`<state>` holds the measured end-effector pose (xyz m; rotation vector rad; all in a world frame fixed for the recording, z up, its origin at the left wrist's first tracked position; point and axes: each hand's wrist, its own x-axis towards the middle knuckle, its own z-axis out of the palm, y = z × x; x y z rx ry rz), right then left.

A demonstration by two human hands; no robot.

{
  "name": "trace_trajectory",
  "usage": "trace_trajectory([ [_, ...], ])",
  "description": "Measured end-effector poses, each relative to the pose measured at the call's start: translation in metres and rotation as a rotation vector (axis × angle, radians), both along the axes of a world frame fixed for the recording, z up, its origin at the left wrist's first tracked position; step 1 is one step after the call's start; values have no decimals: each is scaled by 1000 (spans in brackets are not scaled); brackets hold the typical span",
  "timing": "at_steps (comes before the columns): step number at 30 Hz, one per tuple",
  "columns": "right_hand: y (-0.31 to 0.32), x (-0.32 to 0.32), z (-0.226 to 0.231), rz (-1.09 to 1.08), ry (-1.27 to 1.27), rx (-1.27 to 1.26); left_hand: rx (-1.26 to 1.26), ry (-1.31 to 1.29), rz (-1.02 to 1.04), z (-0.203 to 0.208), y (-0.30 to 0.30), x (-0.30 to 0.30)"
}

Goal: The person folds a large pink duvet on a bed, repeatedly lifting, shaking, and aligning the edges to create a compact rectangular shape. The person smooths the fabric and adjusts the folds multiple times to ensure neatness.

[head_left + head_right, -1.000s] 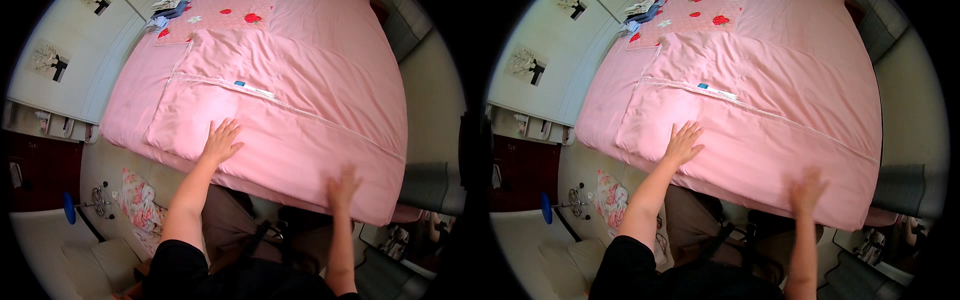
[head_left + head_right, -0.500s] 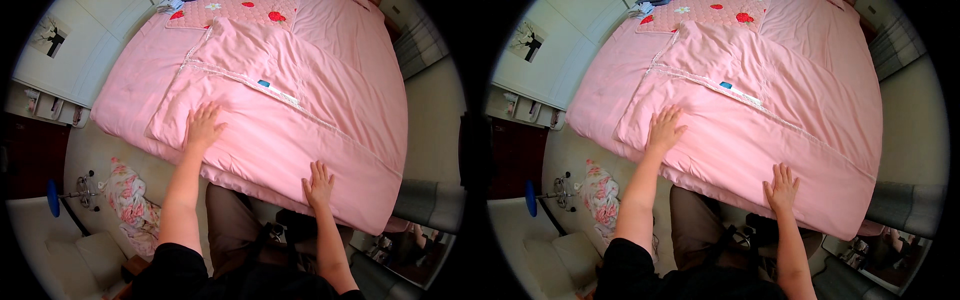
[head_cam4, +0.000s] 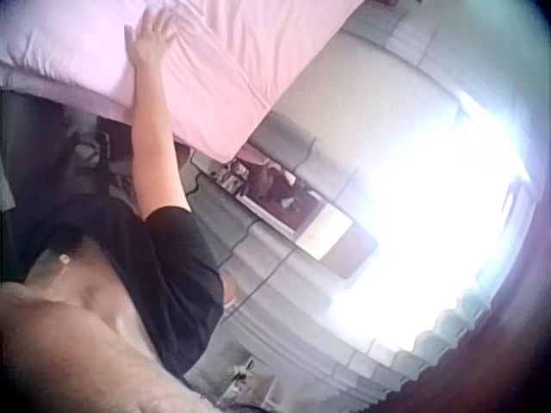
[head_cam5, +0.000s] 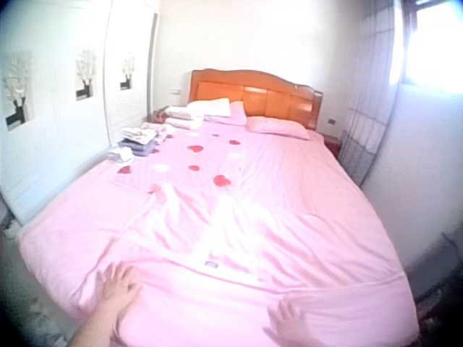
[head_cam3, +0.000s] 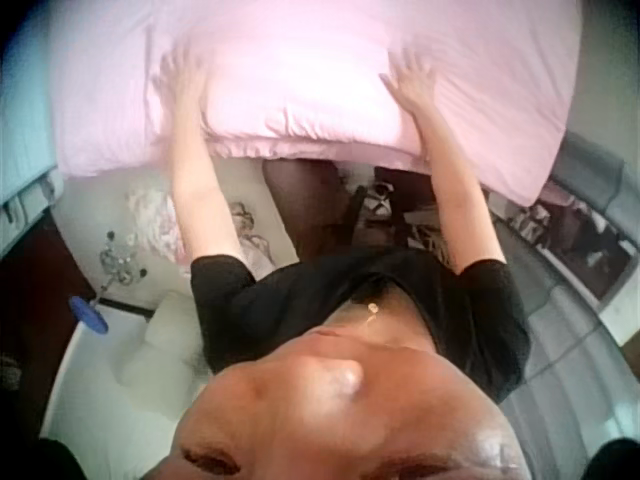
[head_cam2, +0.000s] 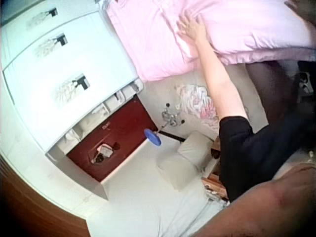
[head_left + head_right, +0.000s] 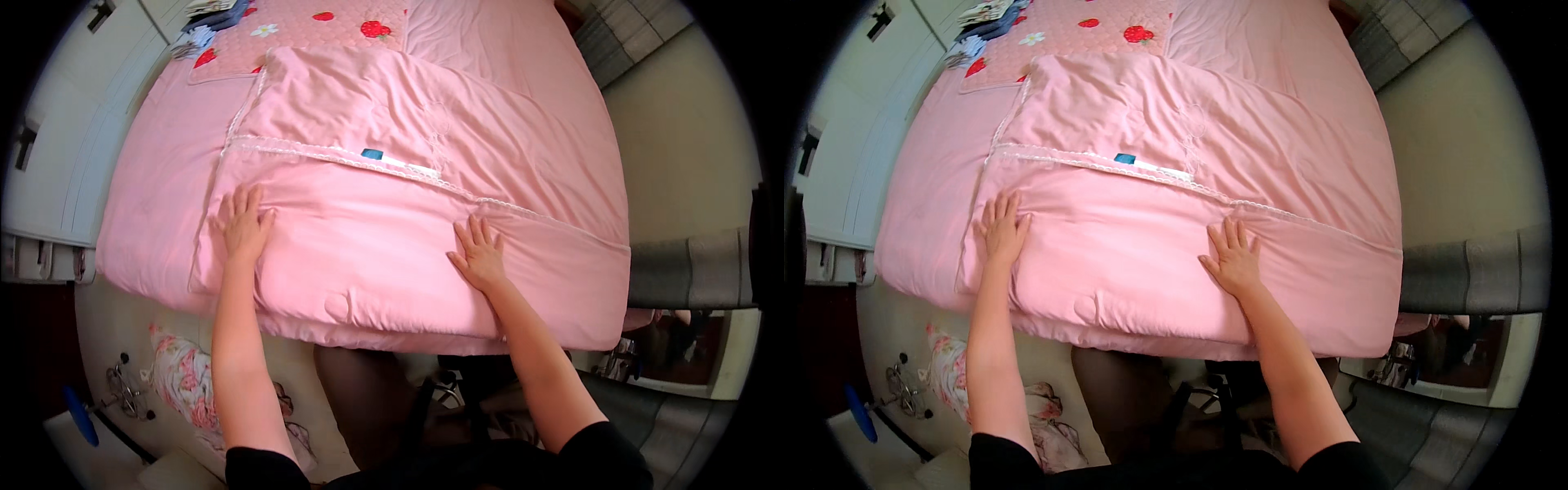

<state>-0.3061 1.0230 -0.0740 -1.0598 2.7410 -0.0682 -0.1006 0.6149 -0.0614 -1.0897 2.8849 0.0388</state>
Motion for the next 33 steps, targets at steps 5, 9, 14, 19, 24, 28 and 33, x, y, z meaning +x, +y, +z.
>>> trace_trajectory([
  [5, -25, -15, -10, -30, 61, -24, 128, 97, -189, -2, 23, -75],
  [9, -28, -25, -15, -38, 80, -60, 124, 62, -64, -18, 18, -90],
  [14, -31, -37, -25, -42, 145, -131, 50, 87, -76, -34, 11, -91],
  [19, -39, -51, -11, -80, 20, -60, 0, -75, -54, -18, 23, -100],
  [24, -22, -34, 41, -71, -167, -118, -142, -252, -107, 29, 64, -119],
  [28, 39, 32, 70, 2, -52, -374, 152, 26, -389, 48, 176, -101],
  [33, 126, 81, 61, -125, 36, -183, 376, 40, -554, 41, 316, -64],
])
